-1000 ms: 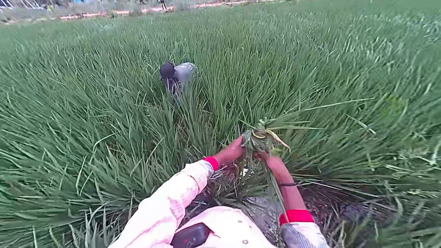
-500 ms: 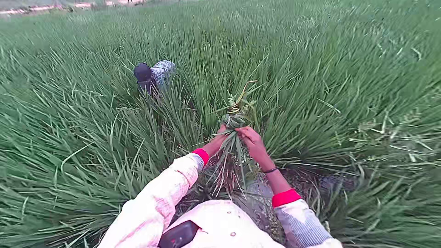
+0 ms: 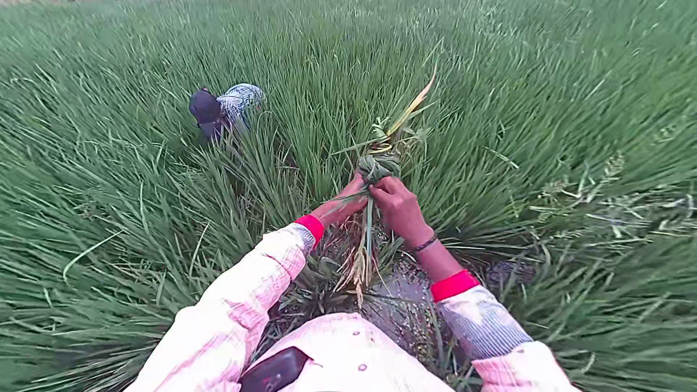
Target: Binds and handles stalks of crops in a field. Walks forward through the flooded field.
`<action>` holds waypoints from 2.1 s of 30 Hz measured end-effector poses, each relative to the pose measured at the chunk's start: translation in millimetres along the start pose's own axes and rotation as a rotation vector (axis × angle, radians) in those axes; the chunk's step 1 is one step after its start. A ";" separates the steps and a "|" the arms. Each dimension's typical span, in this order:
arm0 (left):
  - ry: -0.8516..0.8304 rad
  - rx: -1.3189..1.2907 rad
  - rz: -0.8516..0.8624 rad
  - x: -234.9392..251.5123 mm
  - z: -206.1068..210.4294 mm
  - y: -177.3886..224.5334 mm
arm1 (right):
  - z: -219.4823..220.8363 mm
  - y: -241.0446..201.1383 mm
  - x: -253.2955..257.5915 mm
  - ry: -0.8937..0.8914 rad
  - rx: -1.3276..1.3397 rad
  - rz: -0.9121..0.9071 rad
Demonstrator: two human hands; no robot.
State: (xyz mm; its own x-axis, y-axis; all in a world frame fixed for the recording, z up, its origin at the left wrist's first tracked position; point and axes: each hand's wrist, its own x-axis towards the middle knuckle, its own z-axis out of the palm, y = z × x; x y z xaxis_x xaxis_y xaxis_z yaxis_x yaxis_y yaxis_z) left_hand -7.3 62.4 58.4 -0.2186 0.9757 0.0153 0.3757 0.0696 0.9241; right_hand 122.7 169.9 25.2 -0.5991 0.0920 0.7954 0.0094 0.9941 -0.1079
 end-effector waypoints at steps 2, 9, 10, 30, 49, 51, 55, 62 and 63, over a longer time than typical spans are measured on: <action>0.015 -0.021 0.060 0.6 -1.1 1.6 | -0.9 -1.2 8.3 0.040 -0.044 0.043; 0.044 0.107 -0.065 9.2 8.8 13.0 | 6.5 -2.1 19.3 0.130 -0.143 0.196; 0.044 0.115 -0.079 9.9 11.3 13.5 | 6.8 -2.2 18.8 0.115 -0.151 0.216; 0.092 -0.294 0.078 30.4 13.3 -27.4 | 5.9 13.8 9.5 -0.189 -0.007 0.035; 0.148 0.077 -0.161 30.0 7.0 -30.7 | 44.5 -0.4 17.7 -0.269 -0.122 0.256; 0.154 0.047 -0.163 24.9 8.0 -25.1 | 46.5 -0.4 14.8 -0.236 -0.121 0.291; 0.168 0.037 -0.065 18.4 13.1 -28.5 | 41.9 -2.4 6.3 -0.152 -0.065 0.519; 0.182 0.089 0.069 14.7 23.3 -33.4 | 37.6 9.4 -11.9 0.005 -0.078 0.420; 0.180 0.093 0.078 15.0 24.7 -34.3 | 36.9 10.3 -13.5 0.001 -0.085 0.404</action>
State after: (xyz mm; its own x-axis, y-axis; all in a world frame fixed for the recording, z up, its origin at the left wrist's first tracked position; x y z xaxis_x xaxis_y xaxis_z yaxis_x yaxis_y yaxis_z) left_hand -1.2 79.8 17.5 -0.3400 0.9265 0.1611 0.4776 0.0226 0.8783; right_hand 101.3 176.7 -8.7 -0.5325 0.4760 0.6999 0.3098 0.8791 -0.3622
